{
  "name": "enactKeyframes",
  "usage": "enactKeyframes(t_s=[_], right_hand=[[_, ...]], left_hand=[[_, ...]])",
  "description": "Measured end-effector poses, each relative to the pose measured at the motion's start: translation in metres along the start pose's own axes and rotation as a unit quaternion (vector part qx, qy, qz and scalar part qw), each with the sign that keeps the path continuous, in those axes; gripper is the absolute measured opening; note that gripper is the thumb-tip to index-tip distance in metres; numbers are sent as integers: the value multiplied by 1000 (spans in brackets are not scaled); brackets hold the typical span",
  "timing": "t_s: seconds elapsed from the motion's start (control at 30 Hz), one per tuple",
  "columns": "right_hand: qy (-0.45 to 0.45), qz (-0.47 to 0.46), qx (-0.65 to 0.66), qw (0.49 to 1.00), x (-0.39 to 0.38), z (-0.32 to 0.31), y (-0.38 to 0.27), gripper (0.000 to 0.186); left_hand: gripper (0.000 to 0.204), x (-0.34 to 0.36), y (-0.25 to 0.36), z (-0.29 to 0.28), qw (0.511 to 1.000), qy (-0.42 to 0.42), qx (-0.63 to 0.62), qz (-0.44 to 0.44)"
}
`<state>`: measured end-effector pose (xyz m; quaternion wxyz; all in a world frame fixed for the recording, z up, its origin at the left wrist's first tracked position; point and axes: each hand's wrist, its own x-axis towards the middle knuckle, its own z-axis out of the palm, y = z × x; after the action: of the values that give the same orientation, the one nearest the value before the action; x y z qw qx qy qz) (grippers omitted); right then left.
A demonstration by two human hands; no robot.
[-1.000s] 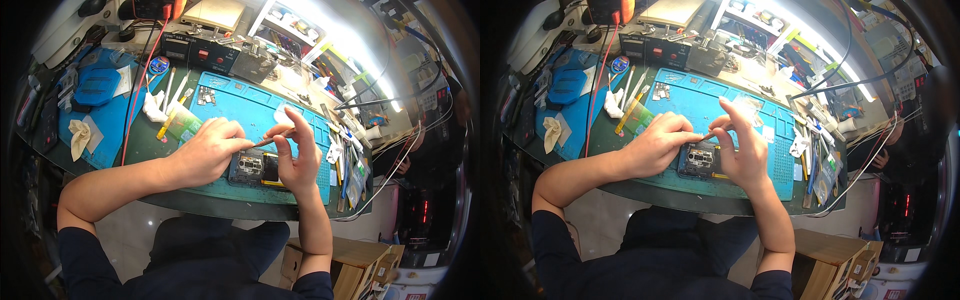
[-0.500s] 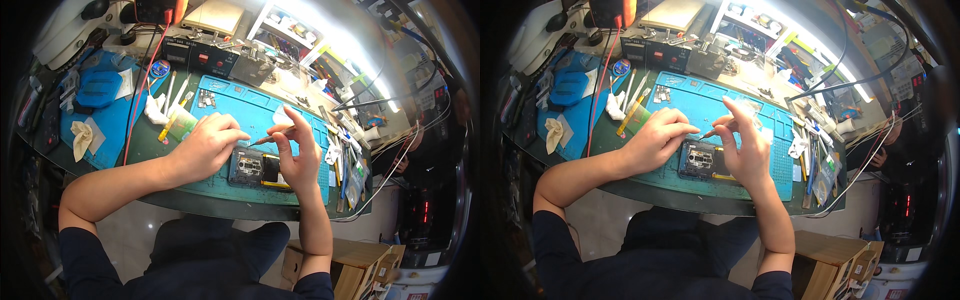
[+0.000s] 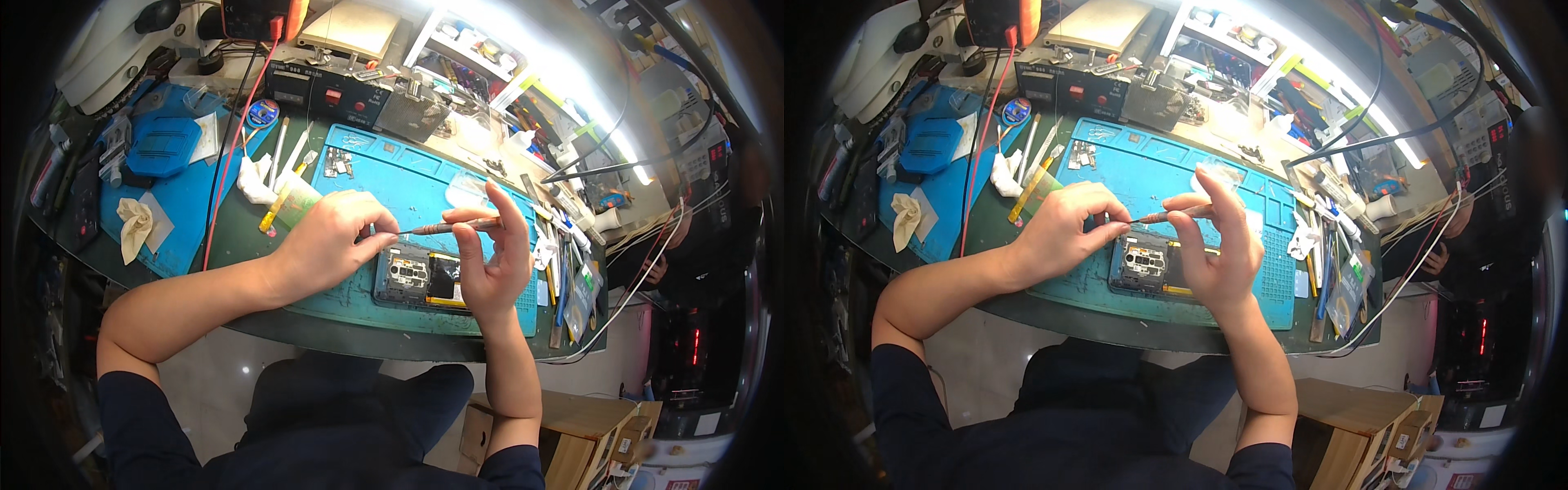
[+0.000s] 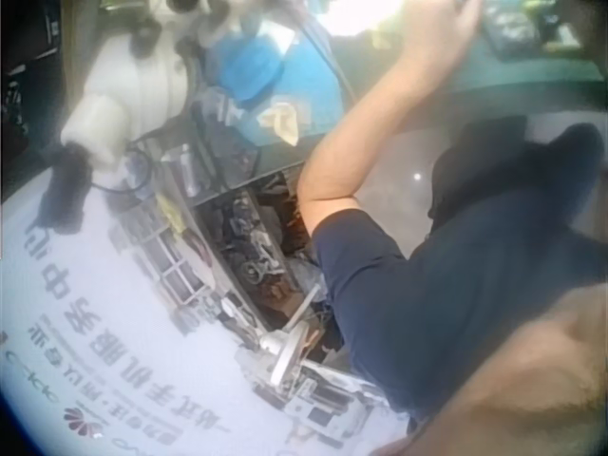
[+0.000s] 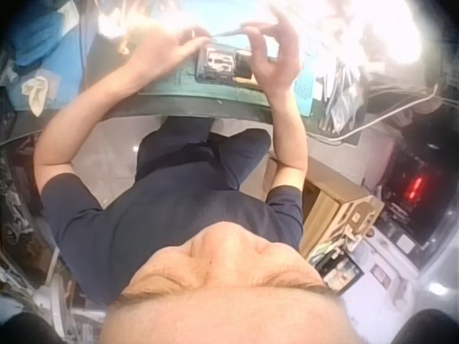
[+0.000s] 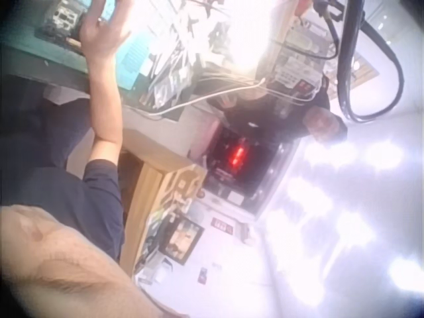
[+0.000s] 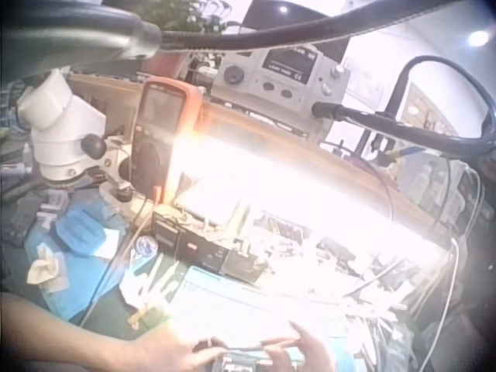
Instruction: The person works on a disassembled smartphone placed on a blue mat. They use tweezers to remove small components from the motherboard, then apply a white adhesive from a tube to specific areas of the board. The person briefly picks up and sets down a black smartphone case before continuing the repair.
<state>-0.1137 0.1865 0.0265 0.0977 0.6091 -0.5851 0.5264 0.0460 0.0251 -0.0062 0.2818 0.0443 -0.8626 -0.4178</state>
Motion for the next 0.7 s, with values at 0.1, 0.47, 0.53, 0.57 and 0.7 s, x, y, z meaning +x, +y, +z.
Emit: enactKeyframes(t_s=[0.1, 0.47, 0.53, 0.57, 0.7], right_hand=[[-10, 6, 14, 1000, 0, 0, 0, 48], [-52, -23, 35, 998, 1, 2, -2, 49], [-53, -23, 5, 998, 0, 0, -2, 48], [-51, -20, -5, 998, 1, -1, -3, 48], [-42, 0, -7, 999, 0, -8, -7, 47]], left_hand=[[12, -1, -1, 0, 1000, 0, -2, 2], [12, -1, -3, 0, 999, -18, 25, 16], [12, -2, -3, 1, 999, -25, 16, 34], [13, -1, -4, 1, 998, -30, 3, 51], [17, -2, 1, 4, 992, -38, -1, 121]])
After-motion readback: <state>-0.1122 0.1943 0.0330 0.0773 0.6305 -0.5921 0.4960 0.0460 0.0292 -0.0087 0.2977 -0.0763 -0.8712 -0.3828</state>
